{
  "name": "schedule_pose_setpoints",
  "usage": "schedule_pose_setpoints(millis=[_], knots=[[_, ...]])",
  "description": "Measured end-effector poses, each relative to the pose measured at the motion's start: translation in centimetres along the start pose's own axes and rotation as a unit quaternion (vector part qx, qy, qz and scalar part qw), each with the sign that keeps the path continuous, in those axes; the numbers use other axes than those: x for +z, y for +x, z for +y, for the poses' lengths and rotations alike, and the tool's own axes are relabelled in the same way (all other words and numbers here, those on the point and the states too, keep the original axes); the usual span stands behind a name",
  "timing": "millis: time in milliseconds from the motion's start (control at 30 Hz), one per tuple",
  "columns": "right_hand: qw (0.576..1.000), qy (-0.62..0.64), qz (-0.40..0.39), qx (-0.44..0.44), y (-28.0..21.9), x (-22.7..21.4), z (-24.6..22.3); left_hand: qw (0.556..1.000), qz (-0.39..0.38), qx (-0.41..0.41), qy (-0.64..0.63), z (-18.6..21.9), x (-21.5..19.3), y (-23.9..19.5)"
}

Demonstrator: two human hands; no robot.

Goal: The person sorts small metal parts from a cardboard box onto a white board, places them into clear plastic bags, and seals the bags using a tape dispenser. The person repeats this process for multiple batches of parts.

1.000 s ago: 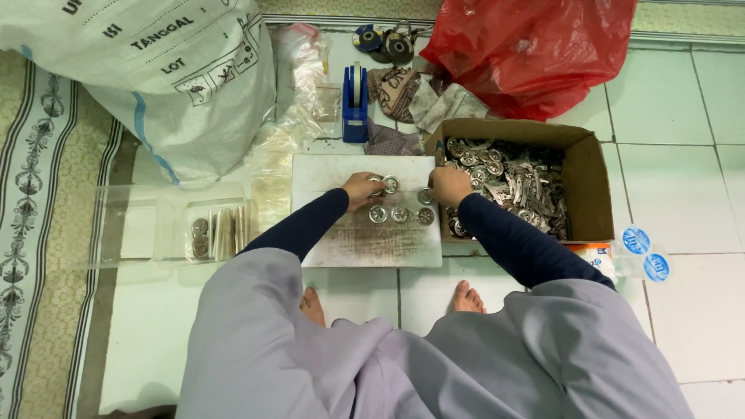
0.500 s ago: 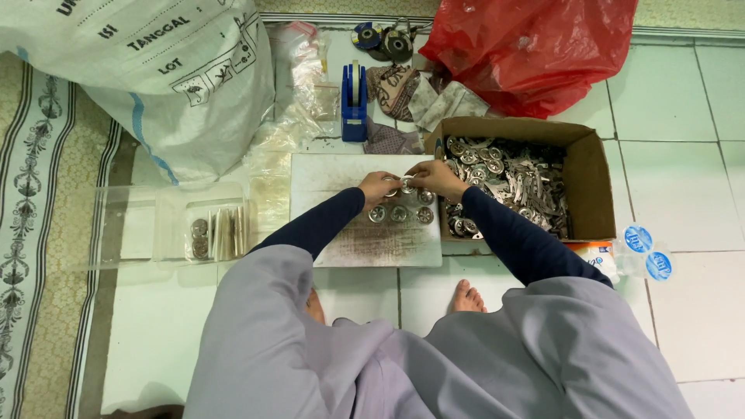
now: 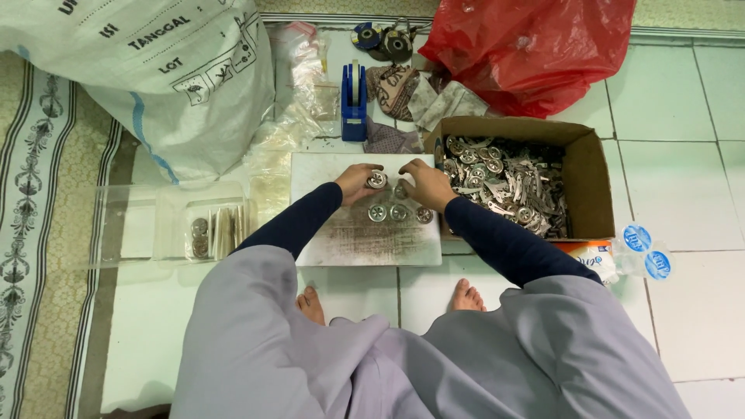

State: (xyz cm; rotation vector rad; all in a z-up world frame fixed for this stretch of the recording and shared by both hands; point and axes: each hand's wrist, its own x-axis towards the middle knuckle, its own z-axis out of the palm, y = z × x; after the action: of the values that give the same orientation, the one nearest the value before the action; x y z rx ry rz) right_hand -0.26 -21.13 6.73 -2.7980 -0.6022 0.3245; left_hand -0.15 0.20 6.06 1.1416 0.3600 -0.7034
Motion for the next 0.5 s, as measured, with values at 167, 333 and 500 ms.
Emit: schedule_pose_setpoints(millis=[167, 333, 500], knots=[[0.931, 0.356, -0.026, 0.080, 2.4, 1.8, 3.1, 0.999, 0.001, 0.032, 0.013, -1.8, -1.7, 3.0], [0.892, 0.434, -0.062, 0.112, 1.3, 1.2, 0.5, 0.998, -0.006, 0.043, 0.044, -2.9, -2.0, 4.7], [0.864, 0.452, -0.075, 0.207, 2.5, 3.2, 0.8, 0.997, 0.038, 0.056, 0.040, -3.3, -1.8, 4.8]])
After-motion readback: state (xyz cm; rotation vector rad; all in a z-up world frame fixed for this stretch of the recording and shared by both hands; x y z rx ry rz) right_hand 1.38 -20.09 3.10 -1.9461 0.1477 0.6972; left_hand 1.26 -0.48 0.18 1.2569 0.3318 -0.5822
